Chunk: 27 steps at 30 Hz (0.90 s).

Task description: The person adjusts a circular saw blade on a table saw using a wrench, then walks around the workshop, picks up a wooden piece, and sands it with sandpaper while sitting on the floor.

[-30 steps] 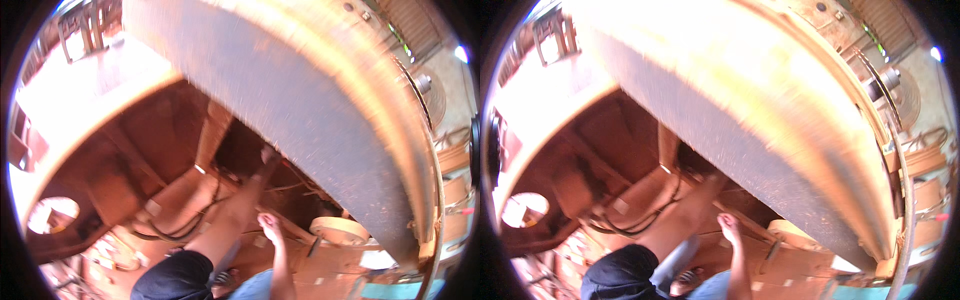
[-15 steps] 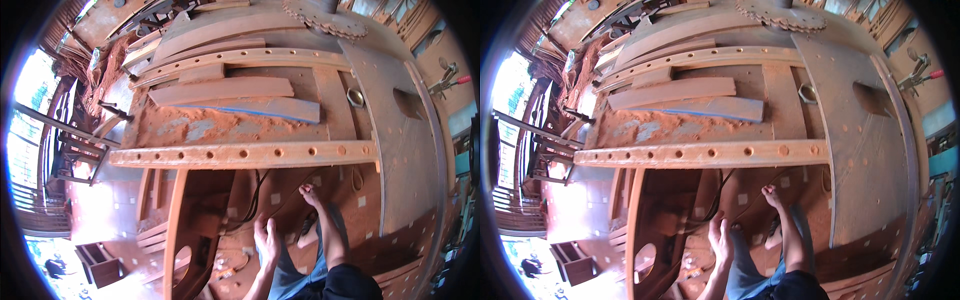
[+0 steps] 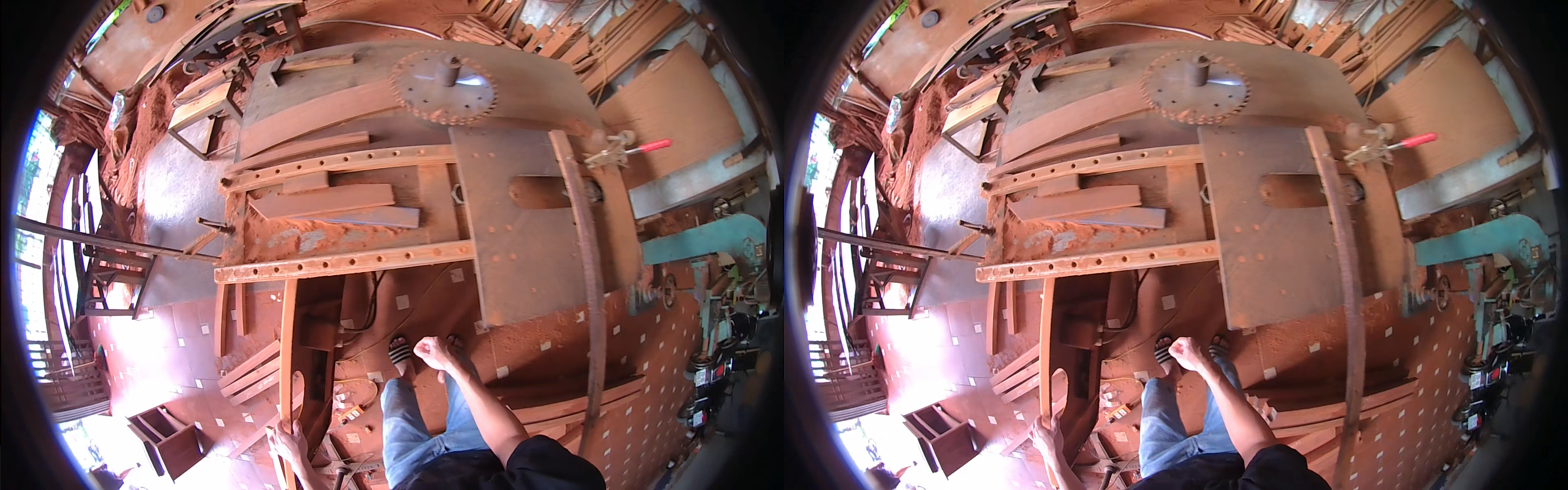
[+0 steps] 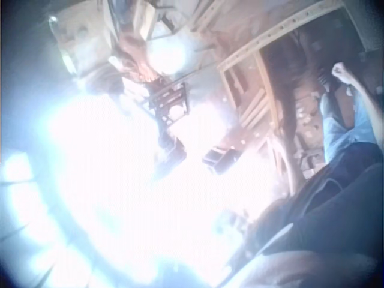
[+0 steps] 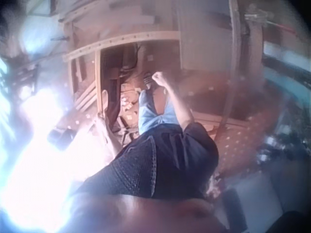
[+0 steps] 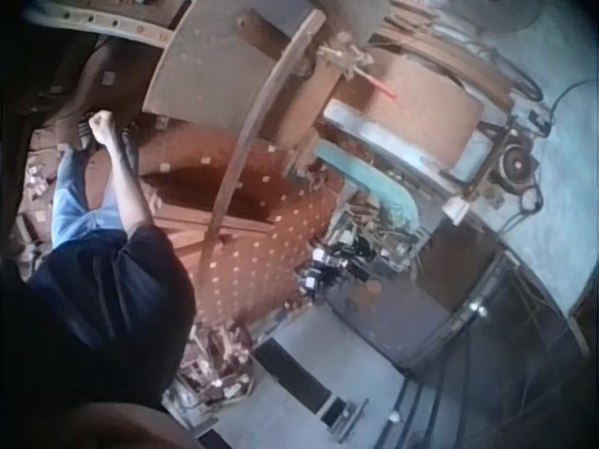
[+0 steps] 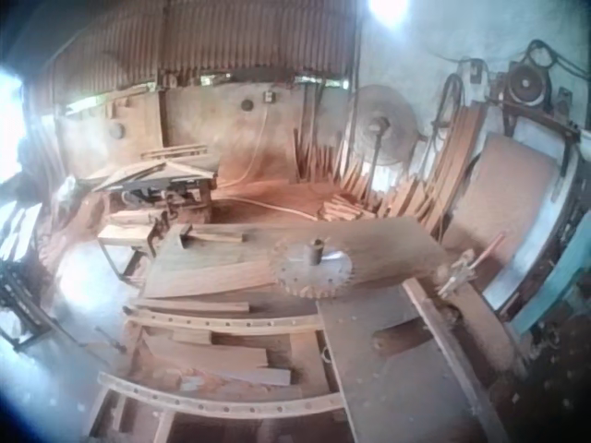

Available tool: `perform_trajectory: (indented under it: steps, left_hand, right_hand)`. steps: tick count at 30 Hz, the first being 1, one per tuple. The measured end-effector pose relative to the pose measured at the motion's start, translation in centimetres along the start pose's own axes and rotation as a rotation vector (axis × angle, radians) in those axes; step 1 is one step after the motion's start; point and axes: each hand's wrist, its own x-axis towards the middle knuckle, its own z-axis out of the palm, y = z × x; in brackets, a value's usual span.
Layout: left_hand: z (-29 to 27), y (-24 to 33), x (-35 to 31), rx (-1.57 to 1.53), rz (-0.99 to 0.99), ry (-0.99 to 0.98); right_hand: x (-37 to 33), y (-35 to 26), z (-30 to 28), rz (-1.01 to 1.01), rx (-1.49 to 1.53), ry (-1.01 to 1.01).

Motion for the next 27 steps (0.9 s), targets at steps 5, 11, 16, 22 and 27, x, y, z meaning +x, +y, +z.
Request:
perform_trajectory:
  steps: [5, 11, 16, 22, 27]
  left_hand:
    - [1.4, -0.4, 0.4, 0.068, 0.164, 0.125]
    - [5.4, -5.6, 0.7, -0.048, 0.171, 0.147]
    - [-0.6, 2.8, -0.3, 0.085, -0.083, -0.119]
    - [0.3, 5.7, -6.5, 0.033, -0.175, -0.113]
    - [3.3, 8.8, -12.0, -0.115, -0.288, -0.057]
  right_hand:
    - [-6.6, -3.6, -5.9, 0.028, 0.003, 0.091]
    - [-12.1, -6.7, -11.7, 0.083, 0.044, 0.104]
    - [-14.7, -1.7, -11.3, -0.02, 0.298, 0.082]
    - [-18.0, 2.6, -11.1, 0.072, 0.491, -0.213]
    - [-22.9, -1.0, -12.1, 0.167, 0.144, -0.309]
